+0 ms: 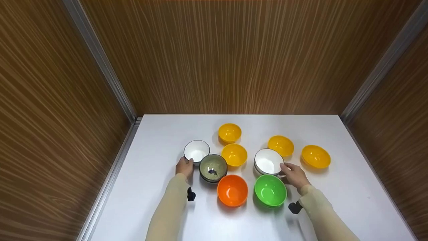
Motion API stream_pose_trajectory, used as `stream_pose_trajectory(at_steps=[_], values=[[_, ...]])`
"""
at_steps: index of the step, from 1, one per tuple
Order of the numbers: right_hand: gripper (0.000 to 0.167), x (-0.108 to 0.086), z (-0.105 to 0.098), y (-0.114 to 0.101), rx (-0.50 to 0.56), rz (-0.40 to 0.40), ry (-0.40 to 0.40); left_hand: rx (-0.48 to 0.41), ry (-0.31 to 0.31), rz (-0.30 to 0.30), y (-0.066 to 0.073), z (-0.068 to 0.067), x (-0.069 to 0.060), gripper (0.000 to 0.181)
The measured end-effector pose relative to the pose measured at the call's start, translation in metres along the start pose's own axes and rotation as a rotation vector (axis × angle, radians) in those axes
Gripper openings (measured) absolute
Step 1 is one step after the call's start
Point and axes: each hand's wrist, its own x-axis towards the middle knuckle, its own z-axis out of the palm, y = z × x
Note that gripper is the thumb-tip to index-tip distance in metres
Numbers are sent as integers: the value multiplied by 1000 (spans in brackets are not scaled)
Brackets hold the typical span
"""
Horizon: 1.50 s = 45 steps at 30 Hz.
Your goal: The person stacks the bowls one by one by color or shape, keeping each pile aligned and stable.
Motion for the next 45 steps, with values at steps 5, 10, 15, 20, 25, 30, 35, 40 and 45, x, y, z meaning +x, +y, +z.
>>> stream_pose_trajectory(at_steps=[5,10,15,20,25,30,35,40,45], values=[[66,2,0,0,-11,-7,-16,-50,-15,-24,2,2,0,56],[66,3,1,2,-15,-28,-24,-133,-48,-42,3,4,-1,50],[65,4,2,3,-19,-43,-23,-171,-72,-71,4,5,-1,42],[66,3,3,3,-34,-20,-24,-154,-69,-68,5,5,0,40],[67,2,4,3,-28,-12,-23,-162,-68,-65,5,6,1,38],[67,1,4,3,-28,-13,-22,-148,-52,-63,4,5,0,38],[68,1,4,3,-33,-12,-20,-134,-22,-39,4,4,0,33],[66,2,5,3,-17,-22,-20,-125,-3,-41,2,3,1,33],[66,3,5,4,-13,-25,-26,-101,-3,-34,-3,-2,2,38]])
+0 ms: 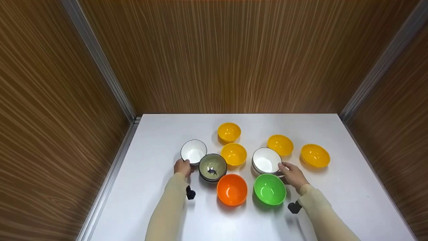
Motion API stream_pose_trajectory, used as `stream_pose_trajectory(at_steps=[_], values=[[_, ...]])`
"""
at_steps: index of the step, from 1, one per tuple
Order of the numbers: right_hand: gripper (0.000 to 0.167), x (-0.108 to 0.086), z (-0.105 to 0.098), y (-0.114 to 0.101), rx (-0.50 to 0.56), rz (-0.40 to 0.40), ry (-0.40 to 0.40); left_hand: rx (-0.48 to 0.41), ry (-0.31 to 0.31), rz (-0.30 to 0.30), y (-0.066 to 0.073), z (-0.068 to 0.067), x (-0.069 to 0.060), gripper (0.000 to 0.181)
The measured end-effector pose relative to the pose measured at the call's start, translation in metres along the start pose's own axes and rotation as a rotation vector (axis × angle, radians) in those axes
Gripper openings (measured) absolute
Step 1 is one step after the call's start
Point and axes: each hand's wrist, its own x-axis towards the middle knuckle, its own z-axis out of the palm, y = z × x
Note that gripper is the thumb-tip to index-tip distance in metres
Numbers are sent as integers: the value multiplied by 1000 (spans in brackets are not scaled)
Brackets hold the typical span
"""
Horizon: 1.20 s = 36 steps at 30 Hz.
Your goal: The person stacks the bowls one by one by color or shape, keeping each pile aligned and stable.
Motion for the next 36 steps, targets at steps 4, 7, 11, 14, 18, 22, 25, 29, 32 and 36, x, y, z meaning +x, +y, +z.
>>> stream_pose_trajectory(at_steps=[4,7,11,14,18,22,25,29,32,36], values=[[66,0,-1,0,-14,-2,-2,-34,-3,-6,0,-9,0,38],[66,-1,-2,-1,-9,-6,-8,-66,3,-11,4,-17,1,37],[66,0,-3,-2,-19,-15,-25,-63,26,2,10,-27,1,35],[66,0,-3,-3,-23,-13,-33,-56,38,27,18,-33,-2,34],[66,-1,-5,-5,-34,-20,-32,-82,35,72,35,-38,-9,34],[64,-4,-10,-8,-82,-52,27,-130,12,108,55,-40,-19,34],[62,-5,-15,-13,-140,-96,88,-152,-13,135,69,-40,-28,33],[67,-8,-24,-24,-199,-150,145,-164,-51,191,89,-37,-41,33],[72,-12,-29,-34,-185,-181,162,-171,-84,236,103,-33,-50,33],[67,-20,-30,-50,-114,-240,166,-165,-135,283,116,-25,-62,33]])
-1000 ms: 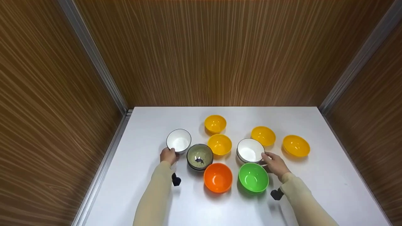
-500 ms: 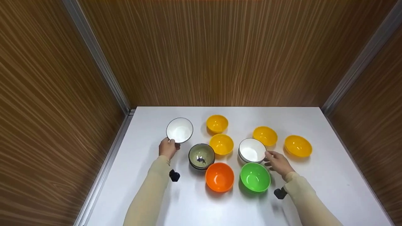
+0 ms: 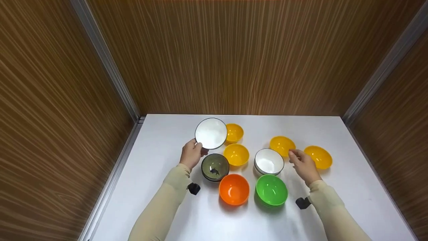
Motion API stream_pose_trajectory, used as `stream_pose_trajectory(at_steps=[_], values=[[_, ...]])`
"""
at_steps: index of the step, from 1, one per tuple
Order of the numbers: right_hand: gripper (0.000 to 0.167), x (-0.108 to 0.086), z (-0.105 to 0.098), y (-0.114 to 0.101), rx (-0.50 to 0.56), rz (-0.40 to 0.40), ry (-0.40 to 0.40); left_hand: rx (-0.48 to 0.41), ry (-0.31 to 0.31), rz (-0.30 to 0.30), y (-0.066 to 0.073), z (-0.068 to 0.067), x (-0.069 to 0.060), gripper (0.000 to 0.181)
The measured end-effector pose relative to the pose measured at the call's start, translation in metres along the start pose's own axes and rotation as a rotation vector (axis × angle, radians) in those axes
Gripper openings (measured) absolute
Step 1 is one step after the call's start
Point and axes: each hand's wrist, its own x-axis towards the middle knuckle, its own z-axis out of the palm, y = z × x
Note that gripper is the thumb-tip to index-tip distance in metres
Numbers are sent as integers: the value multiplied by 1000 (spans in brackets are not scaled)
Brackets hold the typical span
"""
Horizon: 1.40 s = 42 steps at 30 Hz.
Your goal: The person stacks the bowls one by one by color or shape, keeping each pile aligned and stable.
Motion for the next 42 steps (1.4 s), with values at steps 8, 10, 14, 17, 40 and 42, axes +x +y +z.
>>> stream_pose_trajectory(at_steps=[8,10,14,17,40,42], values=[[57,-11,6,-40,95,-146,-7,-12,-117,90,20,23,-18,37],[56,-14,8,-48,115,-175,-23,-22,-144,110,24,30,-22,38],[51,-20,11,-58,120,-242,-47,-11,-194,144,31,43,-30,38],[47,-24,14,-65,121,-294,-66,54,-216,176,37,52,-34,32],[49,-48,17,-82,102,-363,-113,77,-308,87,45,107,-47,26],[50,-42,17,-73,107,-360,-113,91,-301,89,44,109,-46,25]])
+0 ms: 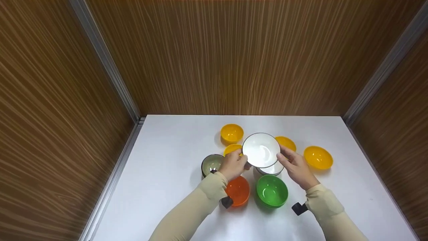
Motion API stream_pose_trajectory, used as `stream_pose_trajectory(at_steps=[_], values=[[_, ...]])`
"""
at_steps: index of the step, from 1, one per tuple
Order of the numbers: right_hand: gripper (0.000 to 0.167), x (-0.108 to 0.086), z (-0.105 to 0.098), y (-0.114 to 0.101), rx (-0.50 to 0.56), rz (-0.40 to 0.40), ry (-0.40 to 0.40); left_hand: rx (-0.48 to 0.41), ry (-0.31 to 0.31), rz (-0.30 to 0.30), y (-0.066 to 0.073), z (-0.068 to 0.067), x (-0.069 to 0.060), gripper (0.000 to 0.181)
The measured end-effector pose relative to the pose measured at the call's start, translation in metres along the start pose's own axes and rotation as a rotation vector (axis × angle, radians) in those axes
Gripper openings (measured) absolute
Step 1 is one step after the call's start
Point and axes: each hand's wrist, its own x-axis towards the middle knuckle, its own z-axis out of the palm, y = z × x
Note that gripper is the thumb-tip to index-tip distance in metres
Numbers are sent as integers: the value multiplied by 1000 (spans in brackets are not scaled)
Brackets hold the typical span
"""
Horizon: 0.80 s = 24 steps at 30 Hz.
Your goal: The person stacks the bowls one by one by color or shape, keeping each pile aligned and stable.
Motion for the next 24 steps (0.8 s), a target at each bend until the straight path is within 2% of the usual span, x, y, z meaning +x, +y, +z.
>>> stream_pose_trajectory(at_steps=[5,10,14,17,24], values=[[52,2,-2,18,9,15,6,19,13,18,-3,7,2,42],[55,3,-4,25,42,79,9,57,-28,31,-6,11,4,55],[59,5,-5,30,30,146,3,127,-60,60,-12,13,6,73],[62,4,-7,33,20,188,-8,204,-58,98,-16,18,11,82],[64,2,-12,47,41,244,-16,411,-22,137,-19,30,24,83]])
